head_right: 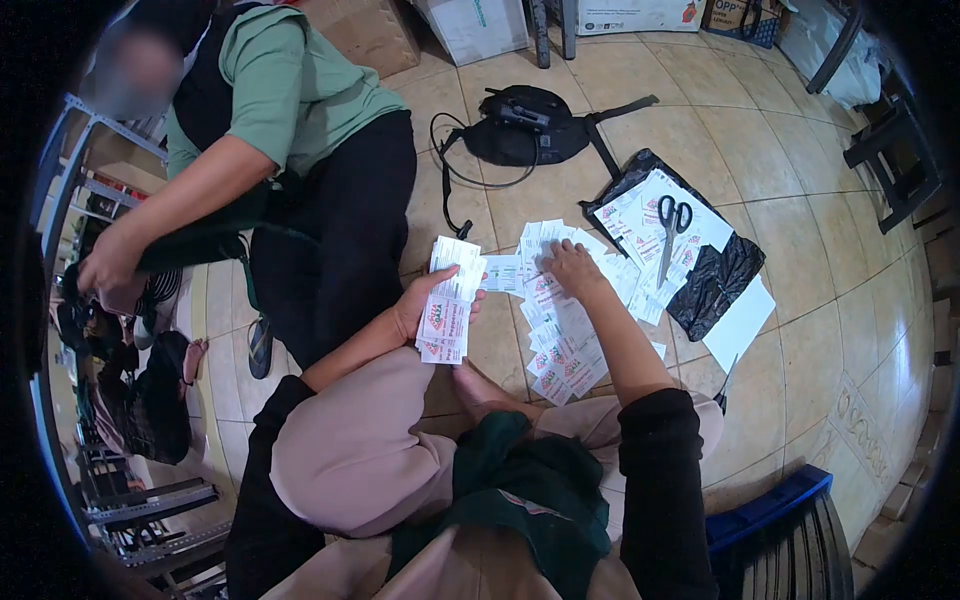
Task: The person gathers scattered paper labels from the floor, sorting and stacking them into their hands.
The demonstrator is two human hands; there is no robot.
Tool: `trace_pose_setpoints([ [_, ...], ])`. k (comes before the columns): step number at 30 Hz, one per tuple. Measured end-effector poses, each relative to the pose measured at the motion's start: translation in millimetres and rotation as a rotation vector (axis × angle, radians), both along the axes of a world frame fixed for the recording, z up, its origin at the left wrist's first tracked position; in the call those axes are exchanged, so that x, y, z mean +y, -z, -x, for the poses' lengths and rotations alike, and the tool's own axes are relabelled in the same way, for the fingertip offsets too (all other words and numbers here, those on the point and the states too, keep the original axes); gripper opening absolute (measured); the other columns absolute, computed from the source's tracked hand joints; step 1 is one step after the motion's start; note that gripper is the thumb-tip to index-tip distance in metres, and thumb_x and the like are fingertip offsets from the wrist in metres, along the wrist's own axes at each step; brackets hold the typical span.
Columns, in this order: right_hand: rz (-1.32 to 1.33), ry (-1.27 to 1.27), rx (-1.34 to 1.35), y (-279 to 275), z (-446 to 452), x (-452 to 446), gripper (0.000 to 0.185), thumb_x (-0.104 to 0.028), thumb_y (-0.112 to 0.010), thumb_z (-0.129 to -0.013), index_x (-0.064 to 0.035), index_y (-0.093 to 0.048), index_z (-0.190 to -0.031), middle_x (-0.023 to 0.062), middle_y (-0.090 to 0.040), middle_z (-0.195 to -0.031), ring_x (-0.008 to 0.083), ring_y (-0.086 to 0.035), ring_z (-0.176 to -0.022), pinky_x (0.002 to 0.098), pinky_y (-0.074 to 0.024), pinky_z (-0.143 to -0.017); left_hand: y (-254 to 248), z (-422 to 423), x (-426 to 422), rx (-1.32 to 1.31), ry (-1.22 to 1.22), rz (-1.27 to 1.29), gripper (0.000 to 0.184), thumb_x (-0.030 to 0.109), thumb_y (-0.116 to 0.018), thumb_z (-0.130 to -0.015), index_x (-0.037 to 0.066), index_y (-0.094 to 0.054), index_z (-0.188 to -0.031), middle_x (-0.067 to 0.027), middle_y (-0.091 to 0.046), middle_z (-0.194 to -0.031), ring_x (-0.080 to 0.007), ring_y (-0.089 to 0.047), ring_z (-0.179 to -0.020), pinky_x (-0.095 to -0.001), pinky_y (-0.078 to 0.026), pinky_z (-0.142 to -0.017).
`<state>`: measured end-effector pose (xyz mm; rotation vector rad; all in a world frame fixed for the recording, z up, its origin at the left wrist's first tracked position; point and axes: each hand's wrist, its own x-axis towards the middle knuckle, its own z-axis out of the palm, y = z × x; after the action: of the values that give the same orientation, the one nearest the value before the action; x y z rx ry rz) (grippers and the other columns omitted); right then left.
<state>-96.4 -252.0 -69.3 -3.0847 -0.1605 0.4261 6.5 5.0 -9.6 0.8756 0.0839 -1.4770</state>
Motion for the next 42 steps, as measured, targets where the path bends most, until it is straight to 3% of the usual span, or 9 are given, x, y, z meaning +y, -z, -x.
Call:
trace_pose_setpoints([
  [5,0.161,-0.168,-0.169,33,-9,-1,0.026,-0.017,-0.049,-0.084,-0.0141,-0.060,-0.108,0.0030,-0.043,-0.131,0.0213,-0.041,-0.119,0.0399,-0.0365,-0.095,-4,1,-4,0.045,0.022,0.044,0.053,0.039,-0.047,-0.089,0.001,-0.043,-0.124,-0.0119,-0.057,-0.098,-0.0203,-0.058,-0.083,-0.0337,-0.051,-0.075],
  [6,0.135,-0.140,-0.006,16,-14,4,0.028,-0.019,-0.047,-0.086,-0.0157,-0.060,-0.111,0.0023,-0.040,-0.135,0.0196,-0.038,-0.123,0.0408,-0.0336,-0.099,-4,-1,-3,0.041,0.016,0.045,0.053,0.039,-0.047,-0.089,0.001,-0.043,-0.124,-0.0119,-0.057,-0.098,-0.0203,-0.058,-0.083,-0.0337,-0.051,-0.075],
  [16,0.287,-0.381,0.017,7,-26,13,0.031,-0.020,-0.046,-0.087,-0.0182,-0.058,-0.116,0.0013,-0.042,-0.133,0.0191,-0.037,-0.125,0.0424,-0.0241,-0.106,-5,0,-2,0.046,0.002,0.083,0.053,0.041,-0.047,-0.089,-0.001,-0.043,-0.123,-0.0124,-0.056,-0.097,-0.0203,-0.058,-0.083,-0.0329,-0.051,-0.075],
  [19,0.307,-0.389,0.040,1,-29,11,0.035,-0.022,-0.056,-0.081,-0.0174,-0.058,-0.116,0.0035,-0.044,-0.132,0.0204,-0.039,-0.124,0.0424,-0.0240,-0.105,-5,0,-1,0.039,-0.003,0.087,0.053,0.041,-0.047,-0.089,-0.001,-0.044,-0.122,-0.0123,-0.056,-0.096,-0.0202,-0.058,-0.083,-0.0324,-0.051,-0.075],
  [22,0.227,-0.317,0.120,0,-29,4,0.080,-0.025,-0.083,-0.052,-0.0187,-0.048,-0.125,0.0091,-0.044,-0.130,0.0244,-0.043,-0.119,0.0402,-0.0284,-0.103,-4,0,0,0.033,-0.009,0.076,0.053,0.041,-0.046,-0.089,-0.001,-0.044,-0.122,-0.0121,-0.056,-0.096,-0.0200,-0.058,-0.082,-0.0322,-0.051,-0.075],
  [32,0.200,-0.304,0.037,-6,-20,-4,0.093,-0.029,-0.086,-0.047,-0.0215,-0.041,-0.128,0.0084,-0.044,-0.128,0.0256,-0.039,-0.121,0.0411,-0.0293,-0.102,-10,1,-2,0.020,-0.024,0.036,0.046,0.041,-0.050,-0.088,0.003,-0.050,-0.113,-0.0092,-0.057,-0.092,-0.0172,-0.059,-0.077,-0.0296,-0.051,-0.070],
  [35,0.175,-0.252,0.071,2,-21,-11,0.078,-0.028,-0.081,-0.055,-0.0183,-0.045,-0.124,0.0089,-0.052,-0.120,0.0261,-0.048,-0.112,0.0413,-0.0354,-0.096,-10,1,-1,0.028,-0.023,0.059,0.045,0.041,-0.050,-0.088,0.004,-0.050,-0.113,-0.0091,-0.057,-0.092,-0.0172,-0.059,-0.077,-0.0296,-0.051,-0.070],
  [39,0.001,-0.067,0.052,-1,-9,-30,0.028,-0.016,-0.065,-0.069,-0.0128,-0.063,-0.097,0.0105,-0.065,-0.086,0.0244,-0.062,-0.085,0.0386,-0.0450,-0.082,-9,0,0,0.054,-0.024,0.090,0.044,0.040,-0.050,-0.088,0.004,-0.050,-0.113,-0.0094,-0.057,-0.092,-0.0171,-0.059,-0.076,-0.0297,-0.051,-0.069],
  [42,-0.203,0.085,-0.067,-14,10,-52,0.032,-0.017,-0.070,-0.066,-0.0077,-0.064,-0.096,0.0134,-0.064,-0.090,0.0315,-0.060,-0.088,0.0384,-0.0463,-0.079,-3,-3,0,0.051,-0.023,0.095,0.050,0.041,-0.044,-0.090,0.000,-0.046,-0.119,-0.0116,-0.056,-0.094,-0.0198,-0.058,-0.080,-0.0321,-0.051,-0.073],
])
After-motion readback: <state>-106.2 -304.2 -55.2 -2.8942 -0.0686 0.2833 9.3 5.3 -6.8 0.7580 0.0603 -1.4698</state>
